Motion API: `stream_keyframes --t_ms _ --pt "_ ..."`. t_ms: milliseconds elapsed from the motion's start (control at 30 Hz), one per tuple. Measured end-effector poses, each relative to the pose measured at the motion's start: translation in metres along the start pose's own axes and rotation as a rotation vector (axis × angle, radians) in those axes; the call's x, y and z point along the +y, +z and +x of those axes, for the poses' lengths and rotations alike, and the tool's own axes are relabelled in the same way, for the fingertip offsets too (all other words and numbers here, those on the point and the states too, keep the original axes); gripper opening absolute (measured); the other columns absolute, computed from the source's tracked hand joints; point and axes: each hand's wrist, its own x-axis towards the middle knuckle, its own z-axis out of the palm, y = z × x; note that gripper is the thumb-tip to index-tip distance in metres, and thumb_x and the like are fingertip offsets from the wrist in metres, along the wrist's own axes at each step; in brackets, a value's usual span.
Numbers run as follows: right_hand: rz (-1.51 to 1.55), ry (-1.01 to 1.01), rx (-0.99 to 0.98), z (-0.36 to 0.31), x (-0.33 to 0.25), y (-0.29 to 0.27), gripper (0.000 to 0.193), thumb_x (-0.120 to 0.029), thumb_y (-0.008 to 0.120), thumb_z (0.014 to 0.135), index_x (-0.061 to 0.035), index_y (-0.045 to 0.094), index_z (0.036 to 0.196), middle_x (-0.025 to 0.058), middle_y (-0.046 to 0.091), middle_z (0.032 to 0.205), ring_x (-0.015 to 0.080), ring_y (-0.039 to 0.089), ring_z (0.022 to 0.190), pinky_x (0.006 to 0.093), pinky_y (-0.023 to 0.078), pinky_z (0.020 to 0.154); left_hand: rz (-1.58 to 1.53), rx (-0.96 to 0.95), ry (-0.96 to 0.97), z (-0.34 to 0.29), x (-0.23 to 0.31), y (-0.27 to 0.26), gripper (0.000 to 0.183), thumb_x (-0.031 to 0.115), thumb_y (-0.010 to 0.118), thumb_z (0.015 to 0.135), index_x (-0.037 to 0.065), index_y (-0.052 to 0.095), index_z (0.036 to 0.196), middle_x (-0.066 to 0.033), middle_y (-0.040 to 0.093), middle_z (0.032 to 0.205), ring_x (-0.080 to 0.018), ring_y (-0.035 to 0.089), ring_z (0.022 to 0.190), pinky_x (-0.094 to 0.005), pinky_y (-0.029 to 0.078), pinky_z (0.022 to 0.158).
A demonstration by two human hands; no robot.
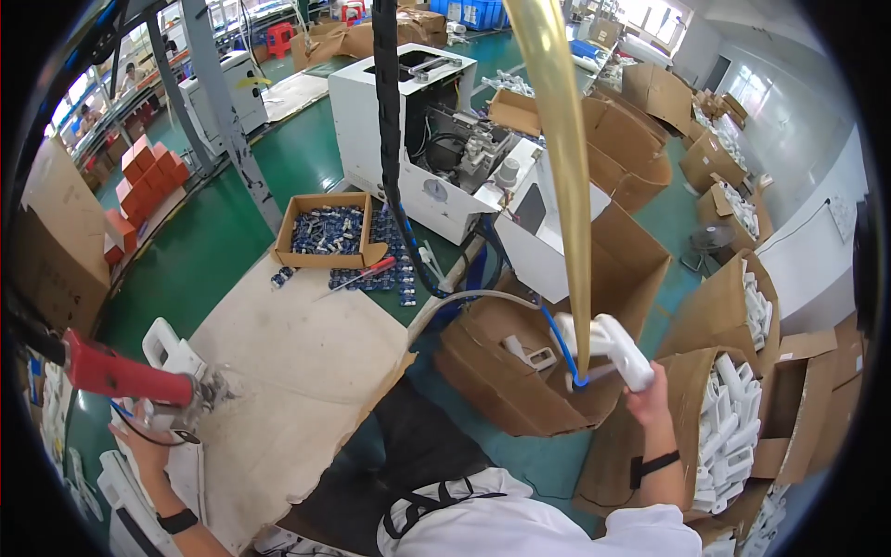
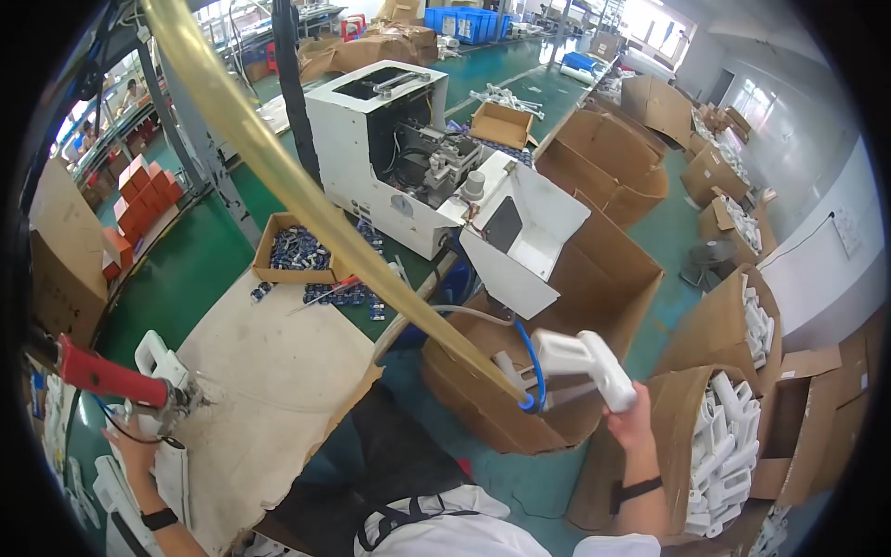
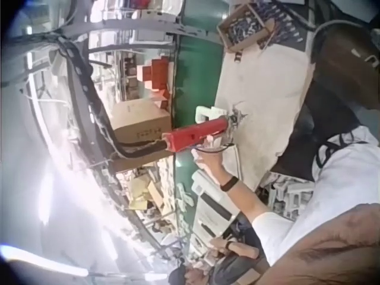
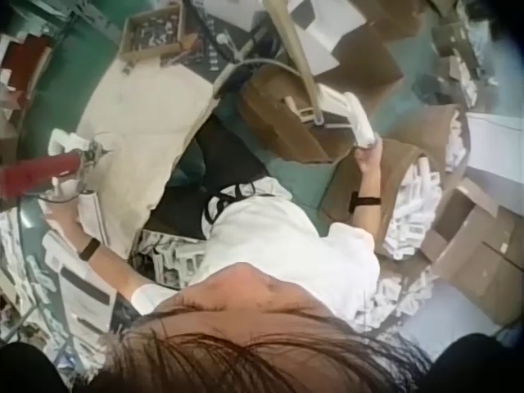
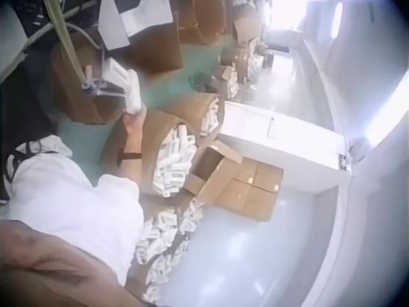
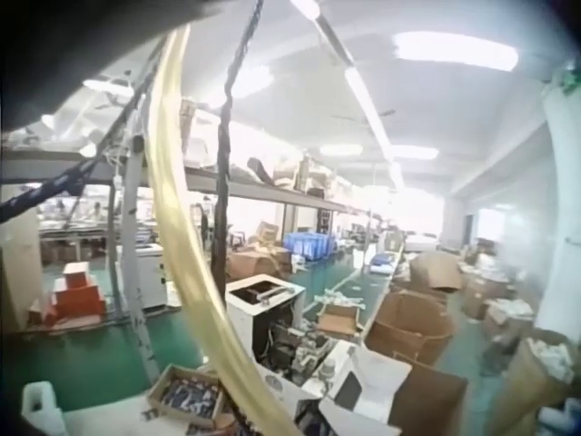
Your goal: Using an electric screwdriver to assemble plastic housings on a production line.
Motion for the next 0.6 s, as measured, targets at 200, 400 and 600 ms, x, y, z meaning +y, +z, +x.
stream_keyframes --t_ms 200,400,600 --pt "-0.473 0.259 -0.296 0.041 0.024 0.076 0.055 -0.054 0.042 0.092 -0.0074 0.056 0.117 0.0125 0.069 0.093 0.0155 0.060 0.054 0.0242 0.045 0.047 -0.272 0.180 0.211 -0.019 0.016 -0.014 0.076 0.016 0.071 0.056 0.003 0.048 0.127 -0.0170 0.049 0.131 -0.0368 0.038 0.128 -0.0535 0.021 0.109" --pt "-1.356 0.301 -1.316 -0.061 0.020 0.187 0.038 -0.025 0.061 0.090 -0.0029 0.058 0.120 0.0046 0.069 0.075 0.0087 0.060 0.060 0.0236 0.047 0.054 -0.634 0.310 0.073 -0.110 0.114 -0.059 0.062 0.010 0.071 0.062 0.003 0.053 0.121 -0.0201 0.052 0.123 -0.0391 0.050 0.112 -0.0451 0.041 0.093" --pt "-0.842 -0.659 -1.700 -0.168 0.041 0.313 0.054 -0.020 0.072 0.082 -0.0007 0.050 0.127 0.0074 0.066 0.093 0.0192 0.063 0.070 0.0298 0.050 0.061 -0.507 0.478 0.191 -0.175 0.154 -0.016 0.062 0.005 0.071 0.063 0.006 0.055 0.122 -0.0213 0.049 0.127 -0.0407 0.048 0.116 -0.0454 0.040 0.098"
